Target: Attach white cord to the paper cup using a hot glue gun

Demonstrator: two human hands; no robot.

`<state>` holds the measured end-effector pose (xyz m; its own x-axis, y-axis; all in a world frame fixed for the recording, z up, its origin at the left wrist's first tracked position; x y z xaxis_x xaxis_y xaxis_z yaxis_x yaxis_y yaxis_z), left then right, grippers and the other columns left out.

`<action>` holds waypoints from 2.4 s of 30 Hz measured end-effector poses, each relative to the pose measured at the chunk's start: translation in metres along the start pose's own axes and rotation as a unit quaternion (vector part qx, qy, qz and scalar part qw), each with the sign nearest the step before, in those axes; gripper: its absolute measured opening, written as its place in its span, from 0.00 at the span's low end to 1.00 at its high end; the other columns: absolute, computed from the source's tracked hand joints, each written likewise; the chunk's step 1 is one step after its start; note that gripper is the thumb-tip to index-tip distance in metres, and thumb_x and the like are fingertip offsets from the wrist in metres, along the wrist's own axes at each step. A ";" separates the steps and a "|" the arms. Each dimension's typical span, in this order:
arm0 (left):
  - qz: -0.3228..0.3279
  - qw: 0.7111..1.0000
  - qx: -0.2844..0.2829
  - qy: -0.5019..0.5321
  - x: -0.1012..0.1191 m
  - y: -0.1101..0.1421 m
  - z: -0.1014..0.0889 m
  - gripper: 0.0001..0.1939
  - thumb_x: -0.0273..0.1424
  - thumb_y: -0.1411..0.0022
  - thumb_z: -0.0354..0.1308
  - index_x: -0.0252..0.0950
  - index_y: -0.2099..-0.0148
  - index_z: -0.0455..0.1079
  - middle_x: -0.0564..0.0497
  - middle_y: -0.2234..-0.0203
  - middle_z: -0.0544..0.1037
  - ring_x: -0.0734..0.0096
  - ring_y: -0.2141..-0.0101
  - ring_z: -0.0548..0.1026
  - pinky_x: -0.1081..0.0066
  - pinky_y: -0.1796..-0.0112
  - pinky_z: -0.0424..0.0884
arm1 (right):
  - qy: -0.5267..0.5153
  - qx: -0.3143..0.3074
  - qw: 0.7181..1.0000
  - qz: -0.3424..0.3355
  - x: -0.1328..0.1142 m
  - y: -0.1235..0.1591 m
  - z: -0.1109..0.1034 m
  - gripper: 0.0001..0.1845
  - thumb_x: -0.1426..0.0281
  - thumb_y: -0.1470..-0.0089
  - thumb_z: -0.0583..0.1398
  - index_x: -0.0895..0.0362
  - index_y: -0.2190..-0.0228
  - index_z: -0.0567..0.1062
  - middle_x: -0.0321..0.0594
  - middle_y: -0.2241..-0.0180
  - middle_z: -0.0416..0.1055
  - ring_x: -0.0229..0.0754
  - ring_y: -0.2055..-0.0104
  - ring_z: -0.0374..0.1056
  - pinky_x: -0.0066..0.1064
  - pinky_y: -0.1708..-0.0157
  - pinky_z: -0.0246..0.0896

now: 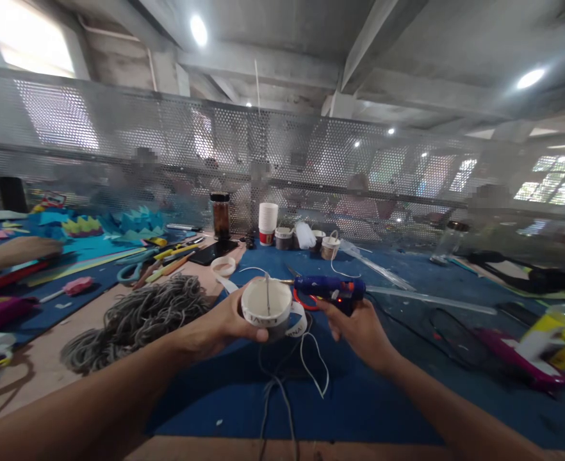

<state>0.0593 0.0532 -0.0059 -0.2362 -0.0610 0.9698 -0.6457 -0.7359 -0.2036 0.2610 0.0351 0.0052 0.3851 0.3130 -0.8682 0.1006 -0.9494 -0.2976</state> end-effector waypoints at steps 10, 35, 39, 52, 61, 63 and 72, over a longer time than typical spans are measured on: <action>0.004 1.000 0.028 -0.013 -0.004 0.000 -0.008 0.35 0.29 0.59 0.73 0.35 0.47 0.66 0.43 0.55 0.74 0.57 0.54 0.71 0.62 0.54 0.65 | -0.010 -0.002 1.000 -0.004 0.000 0.001 0.000 0.25 0.55 0.44 0.60 0.55 0.86 0.67 0.32 0.88 0.61 0.35 0.84 0.59 0.31 0.76 0.58; 0.012 0.997 0.055 -0.059 -0.004 -0.002 -0.015 0.38 0.29 0.58 0.74 0.36 0.45 0.65 0.43 0.52 0.74 0.57 0.53 0.71 0.61 0.52 0.64 | -0.015 -0.020 1.000 0.005 -0.005 0.001 -0.002 0.26 0.54 0.43 0.58 0.55 0.86 0.65 0.33 0.89 0.61 0.35 0.84 0.59 0.30 0.76 0.57; 0.007 0.993 0.076 -0.094 0.002 -0.002 -0.015 0.42 0.29 0.61 0.75 0.36 0.43 0.63 0.44 0.52 0.73 0.57 0.53 0.71 0.61 0.52 0.64 | -0.049 0.003 0.999 0.019 -0.001 -0.004 -0.007 0.28 0.55 0.41 0.57 0.55 0.86 0.61 0.31 0.89 0.59 0.34 0.84 0.59 0.30 0.76 0.57; 0.116 0.939 0.114 -0.303 0.022 0.007 -0.011 0.44 0.33 0.63 0.76 0.37 0.44 0.60 0.43 0.50 0.71 0.54 0.50 0.70 0.57 0.48 0.64 | -0.156 0.044 0.986 0.023 0.005 -0.006 -0.011 0.18 0.56 0.43 0.60 0.57 0.74 0.70 0.27 0.87 0.54 0.32 0.85 0.55 0.28 0.82 0.50; 0.075 0.966 0.092 -0.228 0.015 0.004 -0.010 0.42 0.33 0.61 0.75 0.37 0.45 0.62 0.45 0.52 0.73 0.57 0.53 0.72 0.59 0.51 0.67 | -0.147 0.036 0.988 0.038 0.013 -0.007 -0.011 0.18 0.56 0.42 0.60 0.59 0.72 0.73 0.27 0.87 0.54 0.33 0.85 0.56 0.29 0.82 0.50; 0.063 0.973 0.081 -0.206 0.013 0.004 -0.010 0.42 0.32 0.61 0.75 0.37 0.45 0.61 0.45 0.53 0.73 0.57 0.53 0.72 0.59 0.51 0.67 | -0.150 0.039 0.987 0.037 0.011 -0.007 -0.011 0.18 0.57 0.43 0.61 0.58 0.73 0.72 0.27 0.87 0.54 0.33 0.85 0.56 0.28 0.82 0.50; 0.077 0.967 0.080 -0.227 0.014 0.003 -0.009 0.44 0.36 0.62 0.76 0.37 0.44 0.59 0.43 0.51 0.71 0.56 0.52 0.71 0.59 0.51 0.67 | -0.139 0.028 0.990 0.020 0.002 -0.006 -0.011 0.26 0.57 0.42 0.60 0.55 0.84 0.59 0.29 0.87 0.54 0.32 0.85 0.56 0.28 0.81 0.51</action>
<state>0.0468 0.0562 0.0059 0.0462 -0.4424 0.8956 -0.4993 -0.7868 -0.3629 0.2709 0.0414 0.0101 0.1199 0.2784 -0.9529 0.0367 -0.9605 -0.2760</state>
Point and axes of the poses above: each hand's wrist, its own y-axis away from the middle knuckle, its own z-axis out of the palm, x = y × z, the point moved 7 cm from there along -y, towards the middle knuckle
